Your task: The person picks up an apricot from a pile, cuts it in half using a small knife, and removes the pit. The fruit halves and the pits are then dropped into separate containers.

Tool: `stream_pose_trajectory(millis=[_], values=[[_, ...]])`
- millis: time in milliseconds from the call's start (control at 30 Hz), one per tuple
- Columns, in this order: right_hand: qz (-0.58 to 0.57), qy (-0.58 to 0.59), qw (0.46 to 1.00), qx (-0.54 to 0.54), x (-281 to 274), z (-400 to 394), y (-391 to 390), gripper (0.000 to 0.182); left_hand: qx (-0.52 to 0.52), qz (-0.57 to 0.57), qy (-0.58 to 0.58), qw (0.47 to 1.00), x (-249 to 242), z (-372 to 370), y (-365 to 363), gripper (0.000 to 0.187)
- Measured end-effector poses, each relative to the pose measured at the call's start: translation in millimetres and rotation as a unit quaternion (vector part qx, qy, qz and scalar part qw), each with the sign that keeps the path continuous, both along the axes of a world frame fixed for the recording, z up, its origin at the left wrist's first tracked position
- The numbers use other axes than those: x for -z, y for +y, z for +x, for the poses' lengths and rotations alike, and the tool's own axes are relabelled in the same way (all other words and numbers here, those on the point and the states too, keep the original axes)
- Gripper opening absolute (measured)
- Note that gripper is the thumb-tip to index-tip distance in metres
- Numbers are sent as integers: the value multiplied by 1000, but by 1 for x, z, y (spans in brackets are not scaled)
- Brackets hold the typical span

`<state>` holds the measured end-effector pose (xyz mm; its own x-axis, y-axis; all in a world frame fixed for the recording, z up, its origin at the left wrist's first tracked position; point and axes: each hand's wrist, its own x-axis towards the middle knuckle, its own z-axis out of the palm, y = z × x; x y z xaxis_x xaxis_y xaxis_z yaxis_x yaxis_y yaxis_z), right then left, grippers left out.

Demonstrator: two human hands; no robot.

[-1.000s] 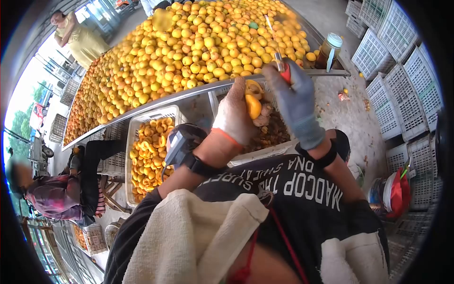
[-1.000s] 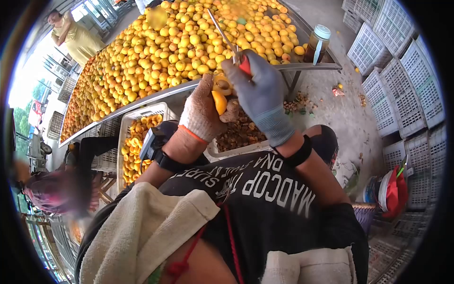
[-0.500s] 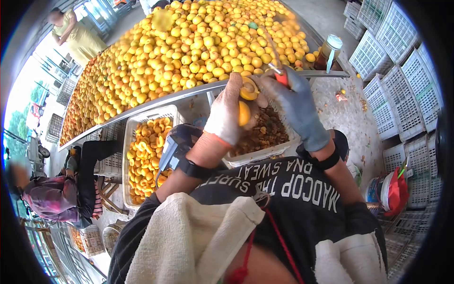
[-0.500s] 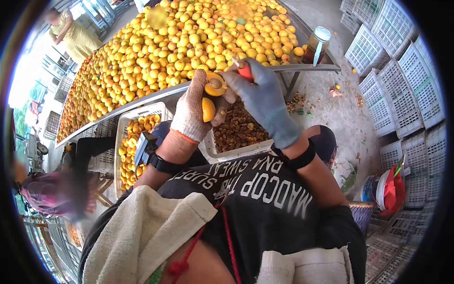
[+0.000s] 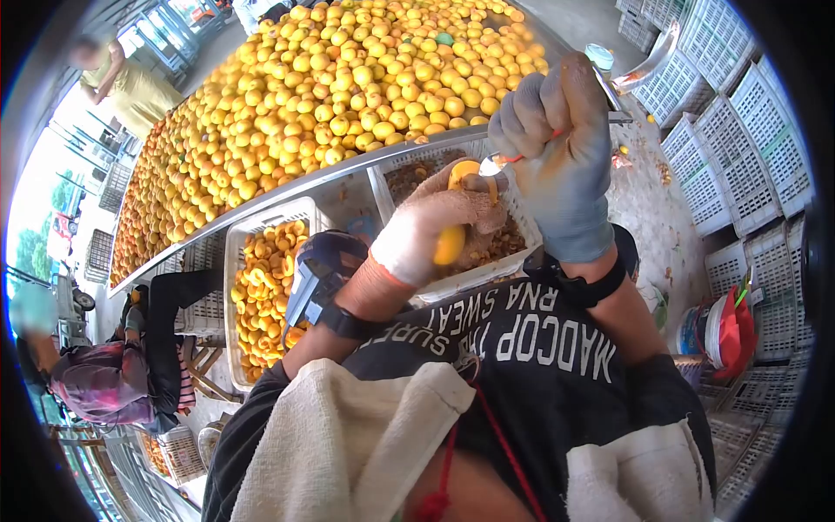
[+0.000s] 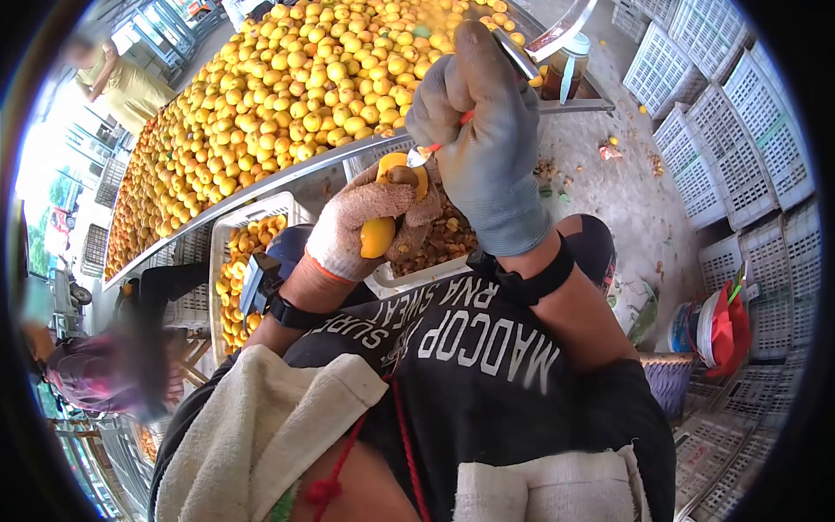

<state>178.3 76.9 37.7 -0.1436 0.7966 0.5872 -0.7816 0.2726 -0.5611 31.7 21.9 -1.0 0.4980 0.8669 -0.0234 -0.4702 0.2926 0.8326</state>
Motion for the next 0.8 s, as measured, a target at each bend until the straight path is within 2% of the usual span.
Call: stream_pose_trajectory(millis=[100, 167, 367, 433, 500, 567, 600, 667, 700, 733, 767, 800], values=[[7, -37, 999, 40, -2, -2, -14, 47, 14, -22, -31, 999, 1, 3, -2, 28], [17, -64, 996, 52, -3, -1, -16, 46, -19, -29, -41, 999, 1, 7, -3, 28], [-41, 9, 996, -77, 5, 10, 0, 48, -17, -35, -39, 998, -3, 9, -5, 27], [-92, 43, 994, -49, 7, 7, 1, 53, -13, -36, -25, 999, -1, 8, -4, 28], [-109, 13, 994, -13, 7, -2, -9, 53, -9, -37, -12, 999, 0, 11, -3, 28], [-127, -15, 992, 22, 7, -4, -13, 53, -107, -13, 18, 994, 2, 18, -2, 29], [-139, -13, 990, 17, 8, -2, -11, 53, -107, -14, 18, 994, 3, 16, -1, 29], [-154, -9, 988, 11, 13, 2, -5, 53, -52, 59, 99, 992, 7, 8, 4, 33], [-200, 1, 979, -30, 21, 5, 1, 52, -52, 56, 99, 992, 12, 5, 10, 33], [-249, 9, 966, -69, 29, 8, 4, 52, -67, 192, 242, 949, 19, 3, 17, 36], [-252, 7, 965, -69, 34, 11, 9, 52, -80, 324, 376, 865, 22, 2, 22, 40], [-288, 29, 954, -81, 38, 13, 14, 53, -86, 313, 403, 856, 22, 2, 23, 42]])
